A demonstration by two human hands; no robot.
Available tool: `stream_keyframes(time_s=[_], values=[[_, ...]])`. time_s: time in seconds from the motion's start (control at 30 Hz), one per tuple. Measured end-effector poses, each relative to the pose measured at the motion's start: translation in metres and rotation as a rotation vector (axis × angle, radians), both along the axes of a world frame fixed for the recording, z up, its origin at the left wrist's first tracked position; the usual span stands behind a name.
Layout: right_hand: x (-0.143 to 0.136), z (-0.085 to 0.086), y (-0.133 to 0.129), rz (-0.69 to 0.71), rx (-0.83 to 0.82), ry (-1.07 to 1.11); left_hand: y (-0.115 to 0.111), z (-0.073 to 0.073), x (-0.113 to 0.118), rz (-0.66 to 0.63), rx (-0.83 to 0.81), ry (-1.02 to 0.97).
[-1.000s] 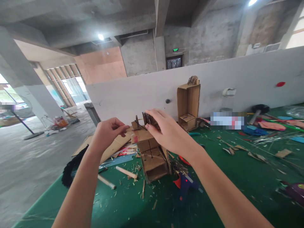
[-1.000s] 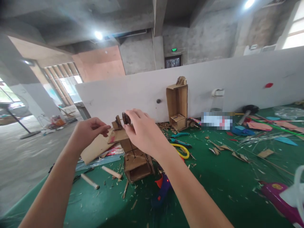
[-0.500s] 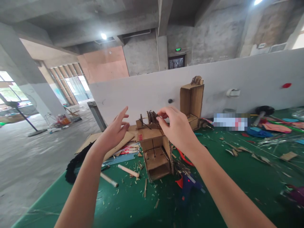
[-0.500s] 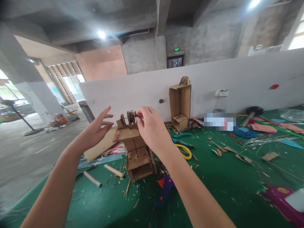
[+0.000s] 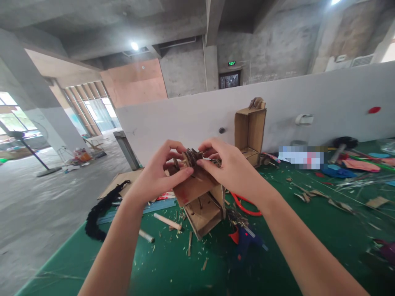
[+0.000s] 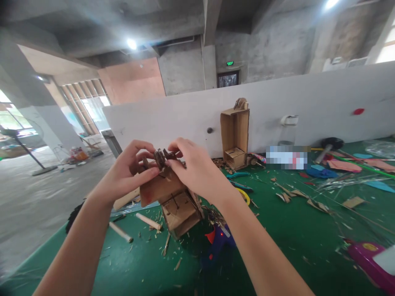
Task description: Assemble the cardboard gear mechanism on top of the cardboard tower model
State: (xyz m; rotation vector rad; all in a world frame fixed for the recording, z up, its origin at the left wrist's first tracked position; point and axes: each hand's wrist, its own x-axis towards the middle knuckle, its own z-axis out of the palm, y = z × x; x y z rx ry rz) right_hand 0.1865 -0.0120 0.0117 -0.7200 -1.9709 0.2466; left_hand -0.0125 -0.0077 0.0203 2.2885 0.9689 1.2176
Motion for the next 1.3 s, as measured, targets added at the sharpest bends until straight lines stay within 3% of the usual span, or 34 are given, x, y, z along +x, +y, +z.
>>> stream_keyframes(time_s=[0.4,0.53,0.67,0.77,0.97,1.3], values=[[0.011,0.016,-0.011,-0.075,0.117,0.006,-0.01,0.008,-0.005,-0.03,0.24,0.091],[0.017,0.015,-0.009,-0.307,0.179,-0.043,-0.012,0.01,-0.006,-0.038,0.259,0.095],[0.028,0.012,-0.003,-0.597,0.118,-0.203,-0.014,0.011,-0.007,-0.041,0.267,0.113],[0.038,0.008,0.008,-0.733,0.113,-0.234,-0.015,0.01,-0.006,-0.02,0.279,0.145],[0.05,0.0,0.031,-0.67,0.032,-0.19,-0.012,0.002,0.0,0.006,0.164,0.045],[0.044,-0.007,0.027,-0.683,-0.146,-0.333,-0.016,0.005,0.003,0.044,0.187,0.112]])
